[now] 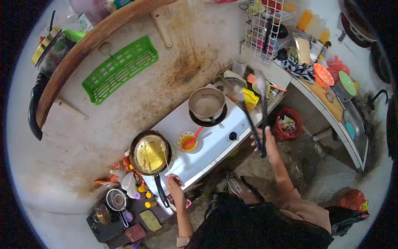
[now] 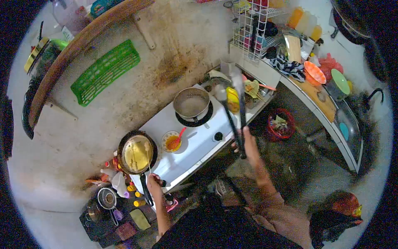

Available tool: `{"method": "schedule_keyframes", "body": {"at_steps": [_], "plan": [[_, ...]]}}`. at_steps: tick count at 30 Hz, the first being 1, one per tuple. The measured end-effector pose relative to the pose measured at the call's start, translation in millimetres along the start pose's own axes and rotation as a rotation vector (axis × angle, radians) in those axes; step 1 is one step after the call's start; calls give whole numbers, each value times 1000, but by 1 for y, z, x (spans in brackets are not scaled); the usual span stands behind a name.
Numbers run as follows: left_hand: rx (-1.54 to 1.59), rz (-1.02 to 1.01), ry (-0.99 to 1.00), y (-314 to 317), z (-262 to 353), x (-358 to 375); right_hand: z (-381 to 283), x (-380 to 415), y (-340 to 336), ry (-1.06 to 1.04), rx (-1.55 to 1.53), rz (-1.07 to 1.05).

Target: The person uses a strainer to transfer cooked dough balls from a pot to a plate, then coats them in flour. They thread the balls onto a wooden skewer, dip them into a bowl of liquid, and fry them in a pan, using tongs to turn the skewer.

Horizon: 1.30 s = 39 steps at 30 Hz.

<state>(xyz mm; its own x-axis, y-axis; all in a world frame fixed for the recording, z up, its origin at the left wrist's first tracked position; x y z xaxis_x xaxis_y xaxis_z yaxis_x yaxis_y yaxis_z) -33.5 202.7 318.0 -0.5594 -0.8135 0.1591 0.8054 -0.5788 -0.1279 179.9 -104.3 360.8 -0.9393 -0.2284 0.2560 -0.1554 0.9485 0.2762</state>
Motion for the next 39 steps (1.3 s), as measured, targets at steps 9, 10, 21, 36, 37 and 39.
{"method": "schedule_keyframes", "body": {"at_steps": [9,10,21,36,37,39], "plan": [[58,221,67,32,-2,-16,-63,-153,-109,-238,751,440],[63,257,70,35,-5,-19,-69,-167,-108,-268,835,452],[-10,388,18,68,-42,-25,-5,-338,-150,-228,1443,348],[103,393,-71,71,-28,-22,-42,-317,-106,-1100,1411,376],[107,374,-52,70,-30,-20,-58,-290,-76,-1033,1212,233],[54,343,-53,67,-25,-15,-66,-237,-16,-856,815,-48]]}}
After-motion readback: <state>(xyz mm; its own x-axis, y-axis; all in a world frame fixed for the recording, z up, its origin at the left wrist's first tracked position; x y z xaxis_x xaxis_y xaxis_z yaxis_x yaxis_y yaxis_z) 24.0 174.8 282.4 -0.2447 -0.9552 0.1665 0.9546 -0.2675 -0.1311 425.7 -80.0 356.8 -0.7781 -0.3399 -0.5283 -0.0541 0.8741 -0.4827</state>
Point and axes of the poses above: each hand's wrist, its own x-axis away from the middle knuckle, its own y-axis out of the palm, z = x × y, the point moved 2 cm from there along -x, towards the middle knuckle, and after that the axes turned 10 degrees about -x, right-handed, at the moved point
